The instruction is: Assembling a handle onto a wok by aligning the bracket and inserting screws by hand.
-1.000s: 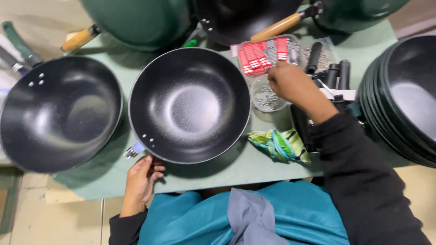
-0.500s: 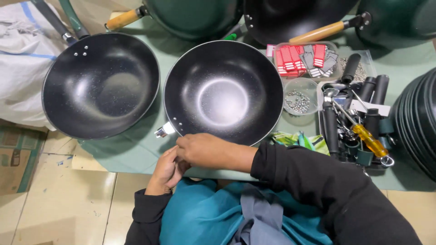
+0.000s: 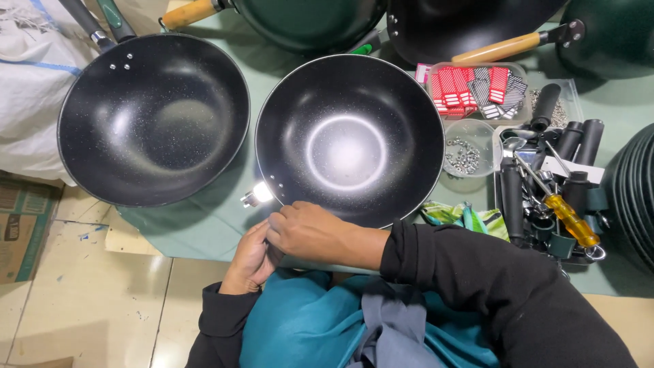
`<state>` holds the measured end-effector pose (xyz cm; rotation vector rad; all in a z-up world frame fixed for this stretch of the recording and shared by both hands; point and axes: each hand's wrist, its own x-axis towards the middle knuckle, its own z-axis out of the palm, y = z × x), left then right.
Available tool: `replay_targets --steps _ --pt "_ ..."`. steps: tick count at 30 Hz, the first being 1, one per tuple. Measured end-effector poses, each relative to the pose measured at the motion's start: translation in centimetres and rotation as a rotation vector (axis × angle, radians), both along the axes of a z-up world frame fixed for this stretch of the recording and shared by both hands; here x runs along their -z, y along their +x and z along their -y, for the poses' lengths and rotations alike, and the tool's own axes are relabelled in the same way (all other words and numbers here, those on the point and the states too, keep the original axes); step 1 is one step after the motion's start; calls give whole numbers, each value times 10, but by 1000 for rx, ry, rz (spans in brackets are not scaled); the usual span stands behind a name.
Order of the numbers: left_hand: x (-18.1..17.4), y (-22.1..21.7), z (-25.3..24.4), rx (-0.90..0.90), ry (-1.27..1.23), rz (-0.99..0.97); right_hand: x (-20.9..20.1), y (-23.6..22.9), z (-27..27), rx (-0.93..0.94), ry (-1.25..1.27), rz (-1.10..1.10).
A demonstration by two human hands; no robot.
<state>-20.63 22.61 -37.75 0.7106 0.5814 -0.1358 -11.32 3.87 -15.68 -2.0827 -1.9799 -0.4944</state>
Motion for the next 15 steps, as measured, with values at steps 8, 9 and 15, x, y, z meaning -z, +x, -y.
replay_targets --steps 8,9,15 --pt "-96 10 20 -59 3 -29 -7 13 2 92 149 -332" --pt "-122 14 25 -96 3 -7 -9 19 3 168 224 -522" --pt "-140 20 34 -77 17 50 -1 53 3 495 122 -959"
